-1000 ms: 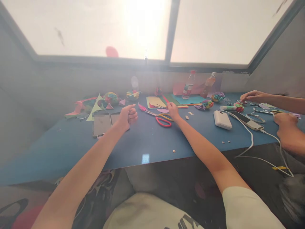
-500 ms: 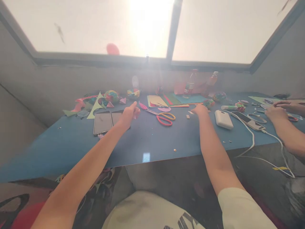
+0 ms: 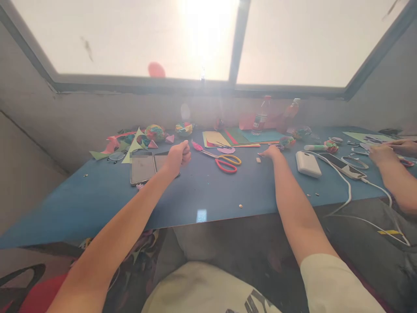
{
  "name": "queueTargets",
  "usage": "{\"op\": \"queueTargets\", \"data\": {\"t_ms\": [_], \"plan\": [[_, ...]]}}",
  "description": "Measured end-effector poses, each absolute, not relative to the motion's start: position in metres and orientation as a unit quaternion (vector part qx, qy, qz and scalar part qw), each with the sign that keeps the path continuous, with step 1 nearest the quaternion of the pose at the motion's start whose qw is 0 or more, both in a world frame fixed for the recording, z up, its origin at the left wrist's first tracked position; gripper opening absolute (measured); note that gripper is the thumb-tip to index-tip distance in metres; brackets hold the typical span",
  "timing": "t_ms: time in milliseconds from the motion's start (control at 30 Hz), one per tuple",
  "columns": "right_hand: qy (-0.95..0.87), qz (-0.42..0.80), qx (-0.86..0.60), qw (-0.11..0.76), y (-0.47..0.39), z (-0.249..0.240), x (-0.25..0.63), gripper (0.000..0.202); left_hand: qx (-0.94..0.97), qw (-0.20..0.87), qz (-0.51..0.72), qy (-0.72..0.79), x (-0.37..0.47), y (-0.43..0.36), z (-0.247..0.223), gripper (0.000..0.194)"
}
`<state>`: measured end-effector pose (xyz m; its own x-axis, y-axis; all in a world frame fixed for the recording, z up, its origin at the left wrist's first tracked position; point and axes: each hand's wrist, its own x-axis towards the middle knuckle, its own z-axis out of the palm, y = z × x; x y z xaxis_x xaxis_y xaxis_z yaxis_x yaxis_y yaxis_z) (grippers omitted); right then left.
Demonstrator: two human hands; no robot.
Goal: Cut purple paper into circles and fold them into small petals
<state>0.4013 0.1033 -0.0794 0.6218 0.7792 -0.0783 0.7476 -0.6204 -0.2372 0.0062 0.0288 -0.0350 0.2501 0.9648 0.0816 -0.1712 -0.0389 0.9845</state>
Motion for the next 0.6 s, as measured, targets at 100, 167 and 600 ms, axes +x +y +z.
{"op": "queueTargets", "data": {"t_ms": [100,167,600], "plan": [[-0.437,0.087,-0.891,0.094,0.103,-0.078,0.399,0.085,0.528,0.592,0.476,0.380,0.007,0.029,-0.035,0.038],[-0.448,0.092,-0.883,0.100,0.101,-0.077,0.397,0.072,0.525,0.593,0.472,0.387,0.009,0.029,-0.035,0.038],[-0.482,0.043,-0.860,0.160,0.097,-0.081,0.396,0.068,0.528,0.538,0.538,0.377,-0.001,0.025,-0.023,0.038]]}}
